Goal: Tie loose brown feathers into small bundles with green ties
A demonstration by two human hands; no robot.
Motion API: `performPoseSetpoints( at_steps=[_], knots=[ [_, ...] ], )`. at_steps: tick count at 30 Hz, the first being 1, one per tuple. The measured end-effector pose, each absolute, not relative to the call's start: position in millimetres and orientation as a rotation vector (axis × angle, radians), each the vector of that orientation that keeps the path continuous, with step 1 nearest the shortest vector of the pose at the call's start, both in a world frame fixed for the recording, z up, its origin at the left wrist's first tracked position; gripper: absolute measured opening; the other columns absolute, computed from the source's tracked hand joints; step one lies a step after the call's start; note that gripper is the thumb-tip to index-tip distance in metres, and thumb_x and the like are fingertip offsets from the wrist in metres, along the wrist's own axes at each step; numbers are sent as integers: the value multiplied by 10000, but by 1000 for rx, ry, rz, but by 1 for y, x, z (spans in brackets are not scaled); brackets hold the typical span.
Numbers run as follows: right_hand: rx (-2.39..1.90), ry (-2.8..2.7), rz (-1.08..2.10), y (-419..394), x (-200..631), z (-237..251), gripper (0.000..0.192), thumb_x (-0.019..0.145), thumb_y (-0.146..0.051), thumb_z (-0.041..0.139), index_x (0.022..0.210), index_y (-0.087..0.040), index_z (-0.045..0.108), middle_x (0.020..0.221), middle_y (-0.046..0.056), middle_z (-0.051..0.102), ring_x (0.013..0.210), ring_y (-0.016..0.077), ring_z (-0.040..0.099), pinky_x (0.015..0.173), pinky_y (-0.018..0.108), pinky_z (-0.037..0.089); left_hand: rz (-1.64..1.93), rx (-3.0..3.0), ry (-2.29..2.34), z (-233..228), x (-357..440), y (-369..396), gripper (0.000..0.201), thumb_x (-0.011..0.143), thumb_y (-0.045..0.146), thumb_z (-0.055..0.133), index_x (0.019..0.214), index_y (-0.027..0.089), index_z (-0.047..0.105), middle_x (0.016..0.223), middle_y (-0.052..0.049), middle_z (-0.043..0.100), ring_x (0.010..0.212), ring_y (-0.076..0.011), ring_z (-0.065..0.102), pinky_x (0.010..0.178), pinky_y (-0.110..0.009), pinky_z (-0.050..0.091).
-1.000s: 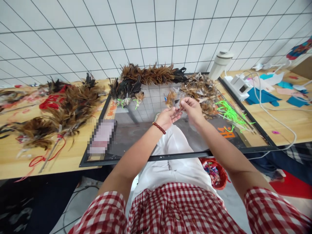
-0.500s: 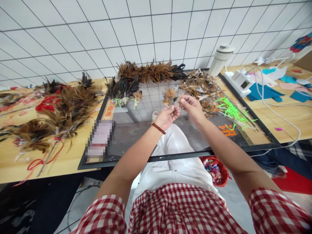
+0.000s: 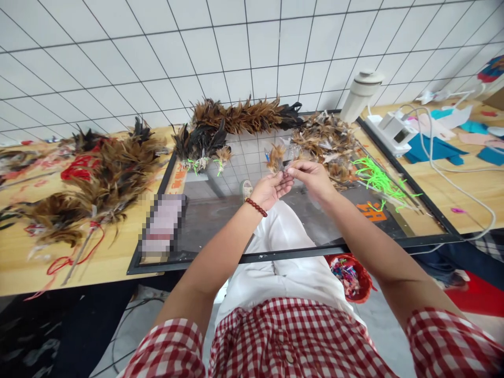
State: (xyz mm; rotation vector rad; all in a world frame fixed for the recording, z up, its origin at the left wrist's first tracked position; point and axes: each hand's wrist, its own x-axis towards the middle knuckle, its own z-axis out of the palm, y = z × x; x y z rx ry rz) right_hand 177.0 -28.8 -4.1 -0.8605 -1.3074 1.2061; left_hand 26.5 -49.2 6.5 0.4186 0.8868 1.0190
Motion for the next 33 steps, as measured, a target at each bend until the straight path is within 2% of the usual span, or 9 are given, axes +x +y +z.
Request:
performPoseSetpoints(
  at_steps=[8, 12, 14, 16, 18, 23, 26, 29, 33],
  knots=[
    [-932, -1330, 1144, -29, 178, -11, 297, 620, -484, 969, 699, -245, 812, 862, 39, 771, 828, 187, 686, 849, 359, 574, 969, 499, 862, 2, 26, -48, 270, 1032, 95, 550, 802, 96, 691, 663, -32, 739, 577, -79, 700, 627, -199, 538],
    [-937, -1333, 1180, -26, 181, -13, 375, 550, -506, 992, 698, -230, 785, 855, 38, 769, 856, 194, 686, 891, 370, 566, 959, 571, 916, 4, 26, -48, 304, 1024, 77, 558, 736, 97, 651, 600, 3, 691, 503, -48, 637, 564, -178, 509],
    [-978, -1254, 1205, -23, 183, -13, 454, 510, -521, 1000, 770, -222, 779, 801, 14, 739, 753, 159, 639, 782, 335, 551, 970, 593, 935, 7, 26, -49, 298, 1021, 76, 567, 734, 96, 647, 569, 21, 660, 475, -36, 602, 528, -169, 479],
    [-1033, -1155, 1206, -21, 186, -11, 543, 501, -550, 993, 868, -217, 771, 741, -18, 692, 638, 112, 541, 635, 280, 474, 1004, 584, 940, 10, 26, -51, 273, 1024, 80, 568, 767, 93, 660, 555, 37, 641, 461, -26, 579, 512, -159, 457],
    [-1071, -1160, 1233, -21, 188, -8, 586, 511, -590, 979, 899, -208, 761, 727, -27, 672, 603, 91, 483, 564, 251, 392, 1045, 570, 942, 12, 27, -52, 260, 1026, 81, 565, 787, 94, 666, 555, 43, 638, 460, -22, 573, 512, -153, 448],
    [-1033, -1404, 1503, -31, 182, -1, 585, 472, -605, 1009, 694, -173, 683, 658, 6, 664, 623, 115, 558, 600, 264, 451, 937, 683, 1022, 9, 30, -53, 326, 970, 3, 588, 662, 109, 611, 530, 10, 635, 442, -49, 569, 502, -175, 441],
    [-994, -1373, 1620, -35, 181, 2, 629, 441, -633, 1018, 740, -184, 695, 663, 6, 680, 591, 128, 573, 598, 292, 494, 834, 722, 967, 7, 30, -56, 318, 961, -21, 564, 677, 101, 640, 532, 5, 631, 442, -50, 562, 497, -170, 428],
    [-975, -1334, 1624, -34, 186, 2, 632, 471, -657, 1006, 753, -200, 673, 627, -8, 641, 571, 141, 570, 566, 305, 493, 779, 710, 860, 7, 30, -59, 226, 923, 51, 689, 702, 95, 678, 560, 8, 632, 465, -43, 562, 497, -157, 423],
    [-978, -1410, 1590, -31, 194, -2, 667, 476, -687, 993, 749, -211, 615, 605, -31, 582, 538, 115, 496, 507, 283, 398, 724, 689, 828, 5, 29, -59, 182, 859, 108, 803, 716, 93, 693, 581, 12, 629, 485, -39, 566, 503, -151, 427]
  ],
)
